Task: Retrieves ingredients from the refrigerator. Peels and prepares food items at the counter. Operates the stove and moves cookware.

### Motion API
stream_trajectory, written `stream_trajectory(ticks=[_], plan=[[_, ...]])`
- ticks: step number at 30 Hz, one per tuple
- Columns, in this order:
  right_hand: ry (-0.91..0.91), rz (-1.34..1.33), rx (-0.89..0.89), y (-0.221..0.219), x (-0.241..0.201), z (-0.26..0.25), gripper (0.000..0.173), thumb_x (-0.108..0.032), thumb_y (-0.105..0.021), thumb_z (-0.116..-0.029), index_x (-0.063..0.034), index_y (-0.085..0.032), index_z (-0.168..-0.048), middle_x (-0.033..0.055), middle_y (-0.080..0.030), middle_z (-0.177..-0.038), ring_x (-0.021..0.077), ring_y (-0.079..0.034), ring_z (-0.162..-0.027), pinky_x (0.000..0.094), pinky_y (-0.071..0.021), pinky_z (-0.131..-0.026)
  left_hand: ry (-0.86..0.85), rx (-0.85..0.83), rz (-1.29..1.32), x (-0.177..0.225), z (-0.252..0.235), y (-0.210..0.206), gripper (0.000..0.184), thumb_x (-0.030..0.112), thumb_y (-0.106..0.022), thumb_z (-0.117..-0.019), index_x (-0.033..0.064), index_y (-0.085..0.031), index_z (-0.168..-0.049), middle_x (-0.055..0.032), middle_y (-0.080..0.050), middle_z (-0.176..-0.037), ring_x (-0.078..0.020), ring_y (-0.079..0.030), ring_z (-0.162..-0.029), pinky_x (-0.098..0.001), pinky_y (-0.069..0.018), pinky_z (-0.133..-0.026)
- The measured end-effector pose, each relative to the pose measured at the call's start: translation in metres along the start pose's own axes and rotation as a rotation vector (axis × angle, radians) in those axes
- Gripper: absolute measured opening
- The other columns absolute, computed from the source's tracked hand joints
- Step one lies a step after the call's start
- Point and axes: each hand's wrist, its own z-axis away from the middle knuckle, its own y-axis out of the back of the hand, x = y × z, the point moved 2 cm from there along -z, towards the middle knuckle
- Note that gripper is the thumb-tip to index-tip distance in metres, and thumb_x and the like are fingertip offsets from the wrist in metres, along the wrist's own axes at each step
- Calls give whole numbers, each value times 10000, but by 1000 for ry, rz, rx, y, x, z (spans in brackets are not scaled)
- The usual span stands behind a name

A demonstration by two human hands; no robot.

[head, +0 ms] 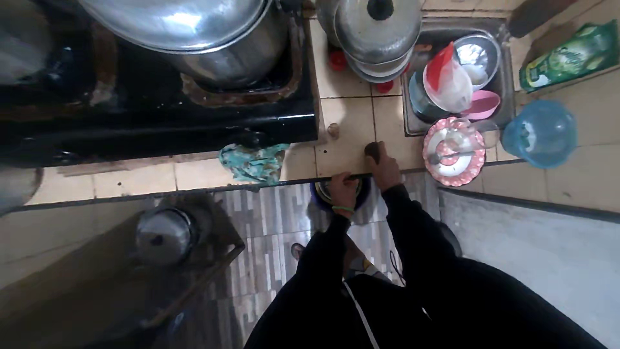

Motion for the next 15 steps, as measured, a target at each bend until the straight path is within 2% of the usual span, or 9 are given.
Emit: stream_trajectory(ticks=[4,8,11,12,13,15], plan=[[-22,52,-65,10,-5,-9,645,-422,-531,-1061,-182,-290,-1609,279,-688,-1155,484,-669,-1074,652,-519,-897,-10,-17,-31,5,6,3,332,118,-740,-938,-18,-676,-1234,-227,-649,-1247,-303,-677,-1094,-442,-551,-984],[56,-127,-58,33,0,-9,624,-401,-620,-1021,-154,-420,-1559,287,-649,-1266,492,-636,-1140,676,-486,-962,7,-29,6,3,10,10,341,104,-748,-929,-34,-674,-1232,-233,-646,-1263,-297,-672,-1115,-423,-546,-1000],[165,-185,88,62,-13,19,634,-392,-602,-1034,-146,-386,-1576,264,-694,-1107,413,-699,-903,604,-553,-819,-11,-37,3,-11,13,9,334,98,-748,-927,-47,-674,-1219,-243,-646,-1250,-310,-678,-1099,-431,-553,-990],[186,-214,146,66,-16,23,654,-391,-603,-1030,-149,-368,-1591,253,-699,-1098,392,-700,-872,591,-558,-801,-10,-37,5,-13,12,8,331,96,-751,-924,-46,-677,-1213,-241,-652,-1239,-311,-677,-1095,-435,-553,-985],[187,-223,185,66,-20,24,671,-397,-605,-1027,-158,-353,-1601,246,-702,-1094,386,-698,-866,588,-554,-797,0,-37,8,-14,12,7,328,93,-752,-923,-42,-680,-1213,-239,-654,-1235,-308,-677,-1093,-436,-554,-983],[130,-138,161,52,-24,18,661,-386,-598,-1036,-157,-344,-1602,270,-699,-1122,445,-698,-967,628,-540,-853,26,-48,16,-14,12,7,322,85,-745,-927,-35,-678,-1218,-233,-651,-1249,-298,-680,-1093,-429,-555,-982]])
